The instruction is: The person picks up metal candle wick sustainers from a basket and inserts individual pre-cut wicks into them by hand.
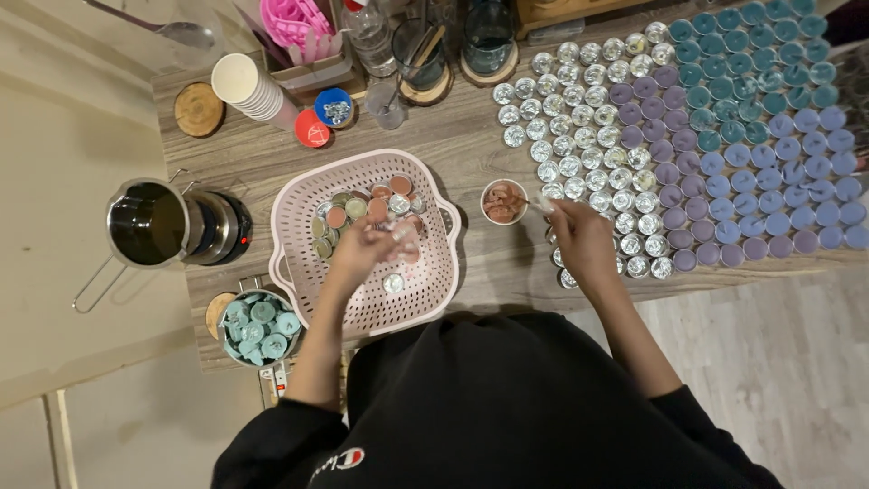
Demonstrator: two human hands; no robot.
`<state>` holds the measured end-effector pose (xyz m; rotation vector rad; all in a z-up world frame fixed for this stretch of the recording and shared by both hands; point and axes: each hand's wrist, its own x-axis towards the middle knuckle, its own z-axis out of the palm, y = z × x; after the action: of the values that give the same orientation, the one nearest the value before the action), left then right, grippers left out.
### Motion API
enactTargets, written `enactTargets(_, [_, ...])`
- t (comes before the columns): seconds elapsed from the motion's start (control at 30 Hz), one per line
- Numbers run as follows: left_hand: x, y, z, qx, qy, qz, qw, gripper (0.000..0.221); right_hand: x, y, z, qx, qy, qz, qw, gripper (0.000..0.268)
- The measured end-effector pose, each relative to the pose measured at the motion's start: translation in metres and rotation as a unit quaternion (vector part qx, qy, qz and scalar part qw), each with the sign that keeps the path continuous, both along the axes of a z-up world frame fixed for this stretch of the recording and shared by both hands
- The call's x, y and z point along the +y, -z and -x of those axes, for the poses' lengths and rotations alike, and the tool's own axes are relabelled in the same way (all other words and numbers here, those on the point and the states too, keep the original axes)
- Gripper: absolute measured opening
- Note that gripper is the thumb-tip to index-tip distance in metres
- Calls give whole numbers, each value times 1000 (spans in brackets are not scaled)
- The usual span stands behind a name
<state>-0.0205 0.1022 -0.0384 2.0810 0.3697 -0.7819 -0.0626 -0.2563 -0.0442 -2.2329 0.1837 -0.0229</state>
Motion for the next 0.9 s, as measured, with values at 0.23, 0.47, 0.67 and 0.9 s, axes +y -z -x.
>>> enactTargets(0.23, [-18, 0, -6, 35, -160, 414, 895, 61, -22, 26, 11, 279, 108, -359, 884, 41])
enactTargets(0.47, [-71, -9, -26, 90, -190, 520, 828, 45, -3, -20, 16, 289, 67, -442, 847, 24])
enactTargets(0.67, [-91, 17, -47, 60, -190, 509, 837, 29, 27, -42, 19, 312, 62, -381, 868, 24])
enactTargets(0.9, [-118, 21, -50, 58, -189, 512, 836, 24, 54, -64, 8, 203, -57, -90, 973, 30])
